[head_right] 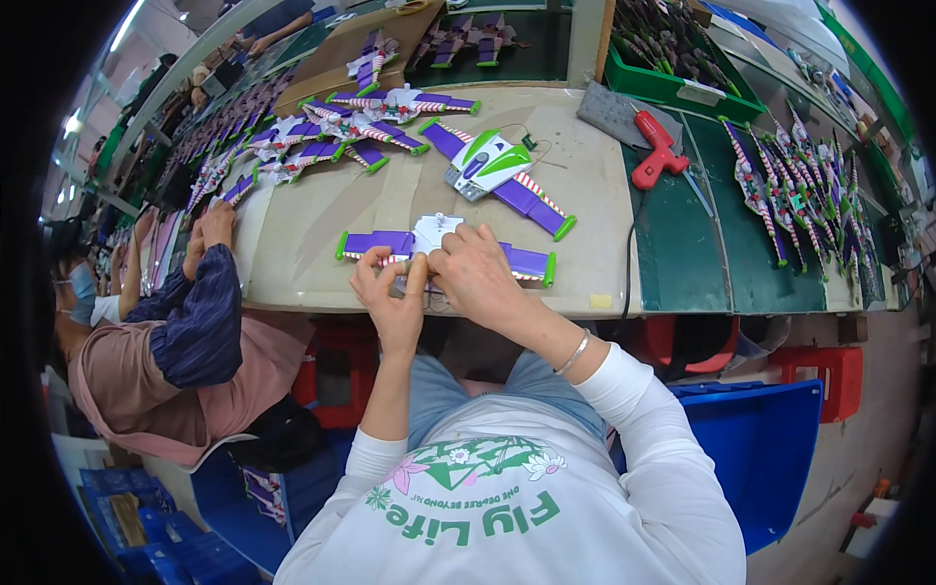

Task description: The person assembles small, colorful decorative items at a factory workstation. They attach small components to a base using a hot glue gun and place the finished items into a green bin. The process is repetitive, involving picking up parts, applying glue, and assembling.

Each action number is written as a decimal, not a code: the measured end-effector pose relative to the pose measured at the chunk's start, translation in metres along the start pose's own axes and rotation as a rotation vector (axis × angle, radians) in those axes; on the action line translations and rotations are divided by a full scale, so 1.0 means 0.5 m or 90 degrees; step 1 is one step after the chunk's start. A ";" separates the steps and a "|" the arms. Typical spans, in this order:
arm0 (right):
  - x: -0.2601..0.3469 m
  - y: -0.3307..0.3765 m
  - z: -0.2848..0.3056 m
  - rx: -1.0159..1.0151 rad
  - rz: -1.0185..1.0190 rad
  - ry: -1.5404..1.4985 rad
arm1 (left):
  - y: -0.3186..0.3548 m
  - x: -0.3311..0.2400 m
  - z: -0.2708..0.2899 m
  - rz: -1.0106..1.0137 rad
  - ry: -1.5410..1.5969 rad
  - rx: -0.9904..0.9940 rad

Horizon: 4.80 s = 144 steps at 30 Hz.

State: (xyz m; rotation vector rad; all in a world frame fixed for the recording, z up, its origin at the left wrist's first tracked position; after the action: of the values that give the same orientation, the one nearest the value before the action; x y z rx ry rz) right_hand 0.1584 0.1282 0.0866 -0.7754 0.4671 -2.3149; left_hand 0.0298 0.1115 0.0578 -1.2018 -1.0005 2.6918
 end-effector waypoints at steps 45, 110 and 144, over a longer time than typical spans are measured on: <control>-0.248 0.027 0.098 0.111 -0.198 0.007 | -0.243 0.218 0.044 0.205 0.410 0.428; -0.144 0.087 0.050 0.134 -0.108 0.336 | -0.084 -0.050 -0.135 -0.060 0.218 0.282; -0.114 0.056 0.040 0.058 -0.152 -0.395 | 0.057 -0.027 -0.153 0.247 0.597 0.392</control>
State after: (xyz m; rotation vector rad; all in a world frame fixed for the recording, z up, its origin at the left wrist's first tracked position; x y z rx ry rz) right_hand 0.2195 0.1437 0.0644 -1.4937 -0.0113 -2.1265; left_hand 0.0974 0.1267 0.0126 -2.2271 0.1799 1.8895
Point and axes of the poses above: each hand's wrist, its own y-axis away from the middle knuckle, its own z-axis out of the back of the hand, x = y × z, the point moved 10 cm from there along -y, towards the middle knuckle, and after that the axes turned 1 degree about x, right-handed, at the moved point
